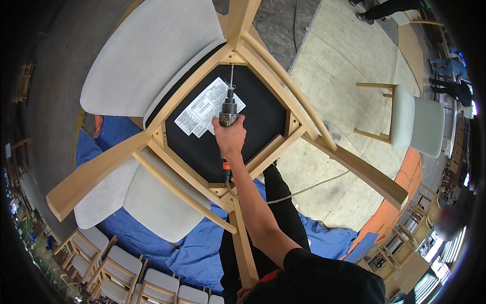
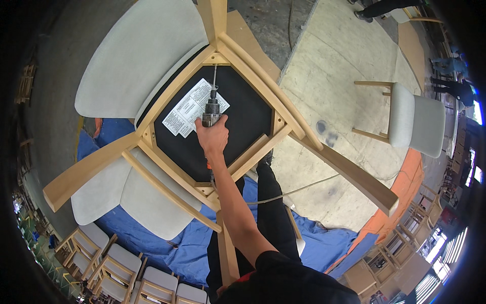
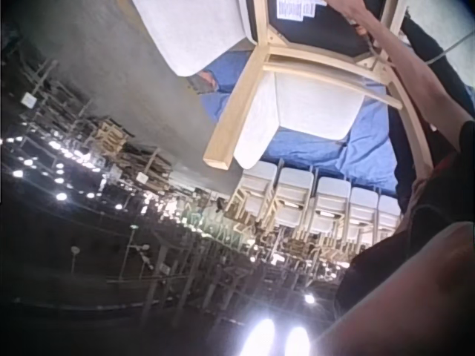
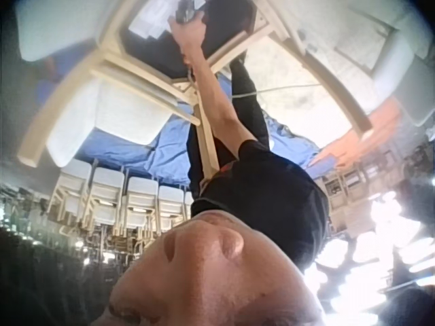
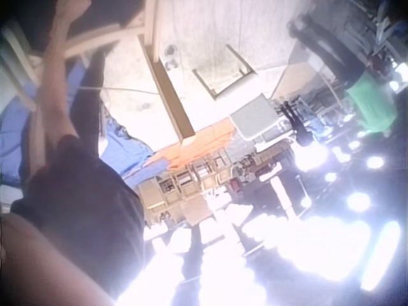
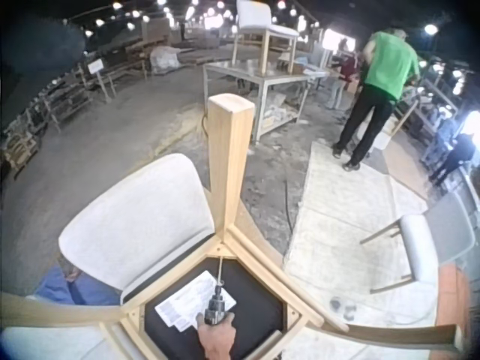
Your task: The person assembles chairs by attaching white cushioned seats to wooden frames using a power drill. They repeatedly flip chairs upside down, drive screws into the underside, and place finished units on a blue tarp.
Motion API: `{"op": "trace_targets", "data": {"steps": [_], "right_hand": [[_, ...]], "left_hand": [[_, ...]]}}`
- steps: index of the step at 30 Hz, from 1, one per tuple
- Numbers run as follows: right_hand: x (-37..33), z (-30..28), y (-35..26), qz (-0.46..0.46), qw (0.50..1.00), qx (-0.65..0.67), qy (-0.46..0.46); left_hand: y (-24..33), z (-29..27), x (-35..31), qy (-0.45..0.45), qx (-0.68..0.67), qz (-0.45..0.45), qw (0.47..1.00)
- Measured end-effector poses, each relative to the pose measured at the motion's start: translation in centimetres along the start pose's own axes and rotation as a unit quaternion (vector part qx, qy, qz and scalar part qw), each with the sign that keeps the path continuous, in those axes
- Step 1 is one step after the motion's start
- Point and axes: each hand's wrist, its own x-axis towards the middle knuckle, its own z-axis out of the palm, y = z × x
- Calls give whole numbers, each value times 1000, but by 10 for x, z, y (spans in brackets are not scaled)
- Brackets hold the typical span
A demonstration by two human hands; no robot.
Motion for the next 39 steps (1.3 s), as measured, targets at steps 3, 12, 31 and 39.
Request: {"op": "trace_targets", "data": {"steps": [3,12,31,39], "right_hand": [[0,2,-2,-2,1000,-18,5],[0,-5,2,-46,999,16,-3],[-2,-69,29,-74,991,22,-109],[-110,-236,123,-75,951,-58,-294]], "left_hand": [[2,-1,2,-3,-1,-1,1000],[5,-3,3,-10,-4,-5,1000],[6,-10,12,-63,-8,6,998],[57,-35,93,-324,-3,-108,940]]}}
